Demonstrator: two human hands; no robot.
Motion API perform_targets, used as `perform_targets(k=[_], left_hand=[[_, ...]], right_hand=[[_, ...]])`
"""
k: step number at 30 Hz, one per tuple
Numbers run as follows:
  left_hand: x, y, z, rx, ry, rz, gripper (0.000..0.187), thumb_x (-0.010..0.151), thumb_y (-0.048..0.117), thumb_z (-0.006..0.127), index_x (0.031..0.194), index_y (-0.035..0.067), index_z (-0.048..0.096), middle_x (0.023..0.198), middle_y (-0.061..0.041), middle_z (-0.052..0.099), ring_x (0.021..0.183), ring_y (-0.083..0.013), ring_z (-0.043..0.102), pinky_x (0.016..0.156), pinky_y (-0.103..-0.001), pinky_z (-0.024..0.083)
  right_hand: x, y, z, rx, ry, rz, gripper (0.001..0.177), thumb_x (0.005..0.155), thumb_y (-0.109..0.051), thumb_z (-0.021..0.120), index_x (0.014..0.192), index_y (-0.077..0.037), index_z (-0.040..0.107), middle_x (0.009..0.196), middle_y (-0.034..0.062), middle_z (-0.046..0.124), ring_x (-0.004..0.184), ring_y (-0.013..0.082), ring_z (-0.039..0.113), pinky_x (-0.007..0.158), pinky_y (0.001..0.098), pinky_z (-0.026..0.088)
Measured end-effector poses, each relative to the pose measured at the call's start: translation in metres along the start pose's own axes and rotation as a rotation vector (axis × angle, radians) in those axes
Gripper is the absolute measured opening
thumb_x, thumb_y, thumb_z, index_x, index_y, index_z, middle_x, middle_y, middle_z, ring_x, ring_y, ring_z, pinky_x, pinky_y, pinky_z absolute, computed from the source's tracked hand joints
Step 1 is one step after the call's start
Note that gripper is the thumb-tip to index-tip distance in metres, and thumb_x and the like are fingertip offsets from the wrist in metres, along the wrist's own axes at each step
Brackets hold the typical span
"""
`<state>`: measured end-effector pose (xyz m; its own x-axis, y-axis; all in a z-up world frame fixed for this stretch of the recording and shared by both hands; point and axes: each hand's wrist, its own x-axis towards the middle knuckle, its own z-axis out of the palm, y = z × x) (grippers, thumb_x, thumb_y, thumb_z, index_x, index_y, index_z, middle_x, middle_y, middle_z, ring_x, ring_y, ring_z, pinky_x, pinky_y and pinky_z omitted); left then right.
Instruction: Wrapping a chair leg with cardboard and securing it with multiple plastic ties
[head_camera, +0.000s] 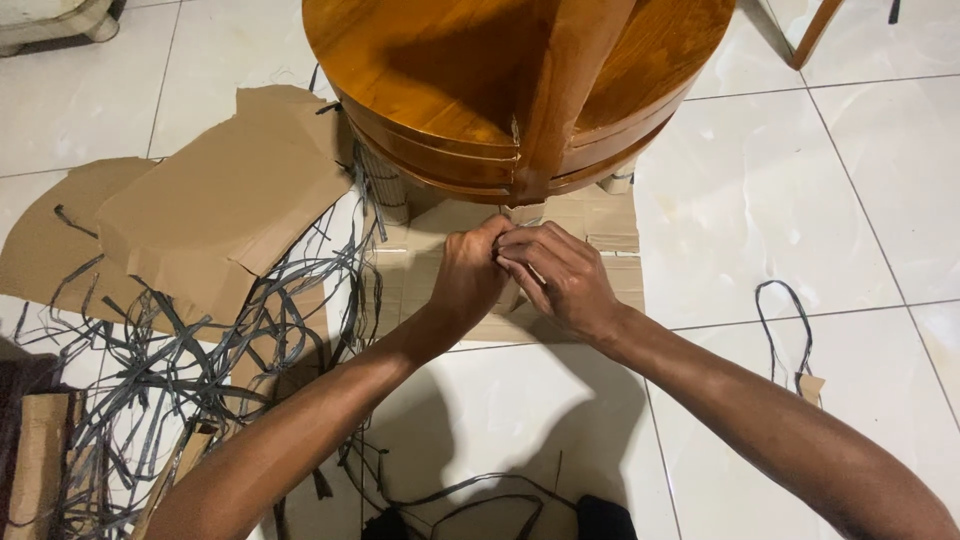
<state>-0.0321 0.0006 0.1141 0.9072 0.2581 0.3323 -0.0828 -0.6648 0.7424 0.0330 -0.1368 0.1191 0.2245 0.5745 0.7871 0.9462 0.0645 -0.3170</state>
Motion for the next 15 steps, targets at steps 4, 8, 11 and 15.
perform_targets(k=[4, 8, 11, 15], left_hand=[[-0.002, 0.000, 0.000, 0.037, -0.008, -0.009, 0.016, 0.077, -0.002, 0.057, 0.085, 0.011, 0.061, 0.062, -0.015, 0.066, 0.066, -0.0409, 0.070, 0.061, -0.048, 0.053], [-0.006, -0.003, -0.007, 0.026, 0.038, 0.066, 0.022, 0.101, 0.024, 0.058, 0.082, 0.014, 0.062, 0.055, -0.014, 0.061, 0.054, -0.0380, 0.066, 0.051, -0.040, 0.051], [-0.005, -0.005, -0.007, 0.060, 0.051, 0.119, 0.024, 0.102, 0.025, 0.061, 0.080, 0.014, 0.061, 0.053, -0.013, 0.059, 0.052, -0.0368, 0.066, 0.049, -0.039, 0.051], [-0.004, -0.004, -0.014, 0.085, 0.049, 0.161, 0.025, 0.102, 0.028, 0.062, 0.081, 0.016, 0.060, 0.054, -0.012, 0.059, 0.053, -0.0370, 0.065, 0.050, -0.039, 0.050]], right_hand=[[-0.015, 0.020, 0.007, 0.130, 0.062, 0.114, 0.008, 0.097, -0.005, 0.067, 0.102, -0.004, 0.073, 0.103, 0.0139, 0.075, 0.081, 0.0335, 0.071, 0.063, 0.0367, 0.056], [-0.017, 0.019, -0.006, 0.045, 0.069, 0.236, 0.014, 0.103, -0.002, 0.058, 0.113, 0.000, 0.067, 0.104, 0.0159, 0.069, 0.077, 0.0326, 0.067, 0.059, 0.0368, 0.055], [-0.022, 0.025, -0.002, -0.008, 0.029, 0.250, 0.015, 0.099, -0.002, 0.066, 0.113, -0.001, 0.069, 0.102, 0.0151, 0.068, 0.074, 0.0304, 0.068, 0.058, 0.0365, 0.055], [-0.012, 0.023, -0.001, -0.072, 0.048, 0.202, 0.015, 0.094, 0.000, 0.072, 0.107, -0.006, 0.074, 0.094, 0.0104, 0.068, 0.073, 0.0285, 0.068, 0.061, 0.0334, 0.057]])
